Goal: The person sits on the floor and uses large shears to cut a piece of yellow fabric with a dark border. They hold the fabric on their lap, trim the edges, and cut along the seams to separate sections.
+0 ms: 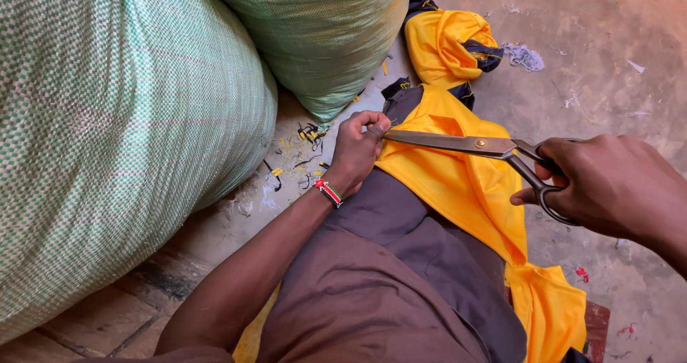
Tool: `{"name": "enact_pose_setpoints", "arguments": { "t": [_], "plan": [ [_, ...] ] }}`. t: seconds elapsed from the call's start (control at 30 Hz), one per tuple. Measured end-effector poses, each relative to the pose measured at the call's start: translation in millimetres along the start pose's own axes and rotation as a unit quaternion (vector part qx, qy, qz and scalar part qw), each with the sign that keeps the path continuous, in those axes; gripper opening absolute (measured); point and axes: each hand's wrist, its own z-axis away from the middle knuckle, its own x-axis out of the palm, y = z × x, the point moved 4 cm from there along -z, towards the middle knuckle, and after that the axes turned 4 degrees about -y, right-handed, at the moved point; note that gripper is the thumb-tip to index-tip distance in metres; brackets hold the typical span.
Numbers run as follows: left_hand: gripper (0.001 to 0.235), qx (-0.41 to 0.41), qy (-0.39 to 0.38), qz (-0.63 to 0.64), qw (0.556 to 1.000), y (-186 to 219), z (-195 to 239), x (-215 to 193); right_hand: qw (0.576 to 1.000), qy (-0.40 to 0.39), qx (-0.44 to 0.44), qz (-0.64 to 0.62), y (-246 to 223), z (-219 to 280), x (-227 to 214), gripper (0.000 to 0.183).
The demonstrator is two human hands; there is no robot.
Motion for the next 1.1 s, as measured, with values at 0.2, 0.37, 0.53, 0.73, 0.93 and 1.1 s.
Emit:
{"name": "enact_pose_setpoints", "arguments": {
  "t": [0.2,0.37,0.53,0.73,0.93,1.1],
  "plan": [
    [0.009,-0.039,0.047,0.007,0.998,0,1,-5,1.0,-0.015,-0.009,-0.022,3,-6,8,0.012],
    [0.014,-0.086,0.129,-0.008,0.988,1,-1,-9,0.999,0.007,0.014,0.044,12,-4,9,0.035],
    [0.022,-0.056,0.052,-0.195,0.978,5,-7,-2,0.996,0.057,0.012,0.068,24,-11,21,0.061],
    [0.009,-0.063,0.049,-0.183,0.98,12,-7,6,0.997,-0.01,0.037,0.07,11,-7,6,0.06],
    [0.01,-0.015,0.044,-0.23,0.972,5,-3,2,0.999,-0.032,0.007,0.023,-4,-6,-8,0.054],
    [0.011,0.094,0.065,-0.32,0.941,3,-5,0,1.0,-0.016,-0.011,-0.003,-7,-7,-13,0.053]
  ]
}}
